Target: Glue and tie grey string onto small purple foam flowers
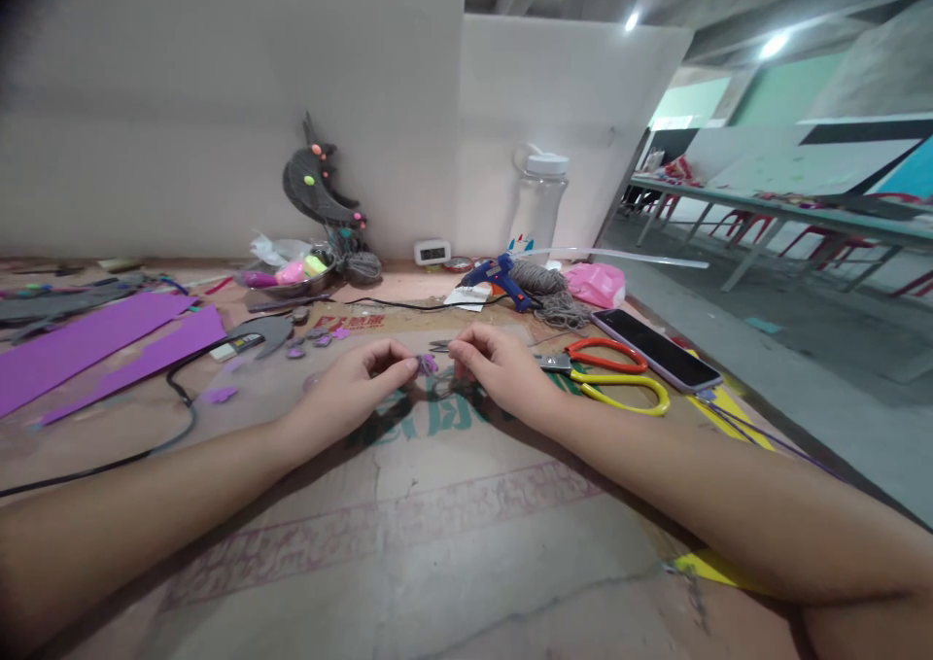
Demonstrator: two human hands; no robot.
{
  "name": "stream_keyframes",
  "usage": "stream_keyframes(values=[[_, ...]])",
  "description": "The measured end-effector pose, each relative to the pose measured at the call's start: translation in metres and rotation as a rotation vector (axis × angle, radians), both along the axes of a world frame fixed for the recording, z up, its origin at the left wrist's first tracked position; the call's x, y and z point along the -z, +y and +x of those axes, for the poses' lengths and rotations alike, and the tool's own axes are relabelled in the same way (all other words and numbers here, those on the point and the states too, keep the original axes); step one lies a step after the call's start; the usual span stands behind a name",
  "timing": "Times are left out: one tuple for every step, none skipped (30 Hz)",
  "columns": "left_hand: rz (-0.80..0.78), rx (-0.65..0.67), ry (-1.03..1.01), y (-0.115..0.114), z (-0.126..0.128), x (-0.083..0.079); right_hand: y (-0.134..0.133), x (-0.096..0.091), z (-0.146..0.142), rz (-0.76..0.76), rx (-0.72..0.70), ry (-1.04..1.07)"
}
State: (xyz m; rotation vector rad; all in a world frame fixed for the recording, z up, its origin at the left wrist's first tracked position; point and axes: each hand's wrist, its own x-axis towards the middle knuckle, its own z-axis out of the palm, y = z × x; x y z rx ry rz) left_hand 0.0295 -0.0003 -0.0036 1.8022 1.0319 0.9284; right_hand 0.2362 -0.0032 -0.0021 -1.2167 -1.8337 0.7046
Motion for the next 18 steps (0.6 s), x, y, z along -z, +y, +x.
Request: stream_keyframes(values=[[0.001,0.001,-0.004,0.0,0.0001,0.0,0.0002,-0.0003,0.0002,0.019,-0.005,-0.028],[0.004,0.001,-0.007,0.0,0.0002,-0.0002,0.0004,-0.0004,0.0003,0.038,-0.011,-0.051],[0.004,0.001,-0.01,-0.0001,0.0002,-0.0005,0.0006,-0.0004,0.0003,0.052,-0.019,-0.068],[-0.001,0.002,-0.013,-0.0003,0.0003,-0.0009,0.0008,-0.0001,0.0003,0.062,-0.027,-0.074],[-0.008,0.003,-0.013,-0.0005,0.0003,-0.0014,0.001,0.0002,0.0002,0.065,-0.035,-0.074],[-0.016,0.002,-0.01,-0.0007,0.0002,-0.0018,0.0012,0.0007,0.0002,0.066,-0.038,-0.07],[-0.022,-0.003,-0.005,-0.0008,0.0002,-0.0021,0.0013,0.0013,0.0001,0.066,-0.037,-0.067],[-0.024,-0.009,0.003,-0.0008,0.0001,-0.0022,0.0015,0.0018,0.0001,0.064,-0.034,-0.068],[-0.021,-0.015,0.009,-0.0006,0.0001,-0.002,0.0017,0.0022,0.0002,0.063,-0.031,-0.07],[-0.017,-0.019,0.014,-0.0003,0.0,-0.0017,0.0018,0.0025,0.0002,0.06,-0.031,-0.072],[-0.013,-0.019,0.016,0.0,0.0,-0.0012,0.0019,0.0026,0.0003,0.055,-0.035,-0.071],[-0.01,-0.016,0.015,0.0002,0.0,-0.0007,0.0018,0.0026,0.0004,0.052,-0.044,-0.066],[-0.007,-0.014,0.012,0.0004,0.0,-0.0003,0.0016,0.0023,0.0005,0.05,-0.055,-0.064],[-0.006,-0.012,0.009,0.0003,0.0001,0.0,0.0012,0.0018,0.0005,0.052,-0.063,-0.067],[-0.004,-0.01,0.006,0.0002,0.0002,0.0002,0.0006,0.0011,0.0006,0.059,-0.07,-0.072],[-0.004,-0.007,0.001,-0.0001,0.0004,0.0001,-0.0002,0.0003,0.0006,0.069,-0.073,-0.084],[-0.007,-0.005,-0.005,-0.0005,0.0005,0.0,-0.001,-0.0006,0.0005,0.083,-0.073,-0.098],[-0.015,-0.002,-0.01,-0.0008,0.0006,-0.0003,-0.0018,-0.0015,0.0004,0.095,-0.074,-0.112]])
